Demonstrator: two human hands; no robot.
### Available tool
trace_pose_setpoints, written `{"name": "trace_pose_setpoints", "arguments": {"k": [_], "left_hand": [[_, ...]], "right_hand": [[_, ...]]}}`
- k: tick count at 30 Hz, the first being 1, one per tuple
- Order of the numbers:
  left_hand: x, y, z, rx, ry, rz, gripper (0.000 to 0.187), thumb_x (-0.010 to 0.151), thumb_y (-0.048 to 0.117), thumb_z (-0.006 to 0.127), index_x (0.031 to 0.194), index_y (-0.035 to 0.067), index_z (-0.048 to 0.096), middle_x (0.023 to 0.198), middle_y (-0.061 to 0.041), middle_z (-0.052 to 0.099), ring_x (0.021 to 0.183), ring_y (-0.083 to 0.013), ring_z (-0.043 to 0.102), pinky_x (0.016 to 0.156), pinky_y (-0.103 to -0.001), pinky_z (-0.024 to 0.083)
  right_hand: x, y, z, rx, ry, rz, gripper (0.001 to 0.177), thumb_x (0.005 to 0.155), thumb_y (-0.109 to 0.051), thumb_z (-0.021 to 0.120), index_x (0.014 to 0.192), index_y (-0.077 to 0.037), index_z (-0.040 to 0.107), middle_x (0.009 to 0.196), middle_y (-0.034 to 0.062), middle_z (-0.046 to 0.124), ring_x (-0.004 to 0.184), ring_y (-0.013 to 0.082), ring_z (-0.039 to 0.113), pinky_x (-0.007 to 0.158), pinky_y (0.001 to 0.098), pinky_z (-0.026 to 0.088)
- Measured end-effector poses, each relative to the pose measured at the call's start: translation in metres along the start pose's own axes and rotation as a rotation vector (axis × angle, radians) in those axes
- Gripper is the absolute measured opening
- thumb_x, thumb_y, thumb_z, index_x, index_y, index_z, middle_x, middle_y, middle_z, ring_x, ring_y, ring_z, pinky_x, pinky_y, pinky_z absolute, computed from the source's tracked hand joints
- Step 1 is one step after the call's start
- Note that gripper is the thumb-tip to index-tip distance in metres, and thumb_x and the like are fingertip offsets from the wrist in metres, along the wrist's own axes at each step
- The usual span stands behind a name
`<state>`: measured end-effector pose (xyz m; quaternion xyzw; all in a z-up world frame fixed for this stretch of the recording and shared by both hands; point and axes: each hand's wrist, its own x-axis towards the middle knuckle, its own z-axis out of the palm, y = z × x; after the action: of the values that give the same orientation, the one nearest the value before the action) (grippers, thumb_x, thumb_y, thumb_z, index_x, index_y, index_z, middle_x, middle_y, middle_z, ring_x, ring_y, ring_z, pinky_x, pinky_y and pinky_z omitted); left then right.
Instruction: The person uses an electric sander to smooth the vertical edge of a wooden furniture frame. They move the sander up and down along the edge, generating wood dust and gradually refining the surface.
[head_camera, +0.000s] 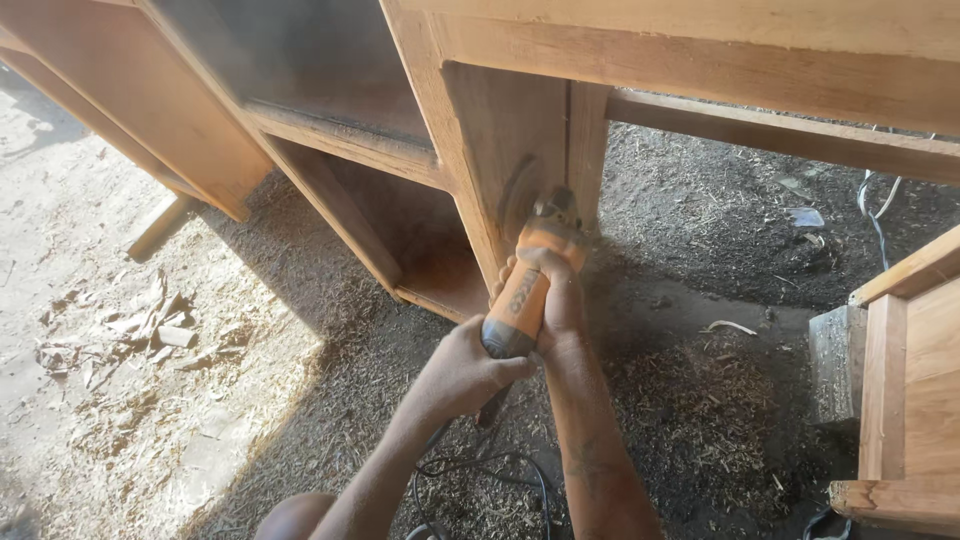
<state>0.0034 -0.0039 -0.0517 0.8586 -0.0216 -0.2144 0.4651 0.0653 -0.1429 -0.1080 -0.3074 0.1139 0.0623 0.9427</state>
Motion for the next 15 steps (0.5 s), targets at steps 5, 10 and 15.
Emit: {"name": "trace_pose_setpoints", "arguments": {"k": [5,10,15], "left_hand": [[-0.001,0.005,0.004,0.011,-0.013,-0.004,0.057,0.064,0.031,0.080,0.111,0.003,0.068,0.088,-0.010,0.077,0.077,-0.0182,0.075,0.073,-0.033,0.061],[-0.007,0.007,-0.011,0.012,0.061,0.073,0.058,0.064,0.034,0.082,0.109,0.002,0.067,0.088,-0.010,0.077,0.079,-0.0177,0.074,0.074,-0.032,0.060],[-0.007,0.007,-0.005,-0.050,0.010,0.120,0.057,0.063,0.033,0.080,0.111,0.003,0.068,0.089,-0.009,0.076,0.080,-0.0174,0.074,0.075,-0.032,0.060]], "right_hand": [[-0.005,-0.003,0.002,0.020,0.013,0.045,0.033,0.078,-0.028,0.073,0.093,-0.002,0.060,0.073,0.0111,0.062,0.058,0.0222,0.064,0.056,0.0381,0.058],[-0.002,-0.013,0.021,-0.023,-0.013,0.005,0.031,0.079,-0.029,0.072,0.092,-0.004,0.060,0.073,0.0091,0.062,0.057,0.0218,0.064,0.054,0.0367,0.056],[-0.007,-0.008,0.016,-0.044,-0.003,-0.020,0.031,0.080,-0.027,0.073,0.091,-0.003,0.058,0.072,0.0098,0.061,0.056,0.0219,0.063,0.053,0.0371,0.056]]}}
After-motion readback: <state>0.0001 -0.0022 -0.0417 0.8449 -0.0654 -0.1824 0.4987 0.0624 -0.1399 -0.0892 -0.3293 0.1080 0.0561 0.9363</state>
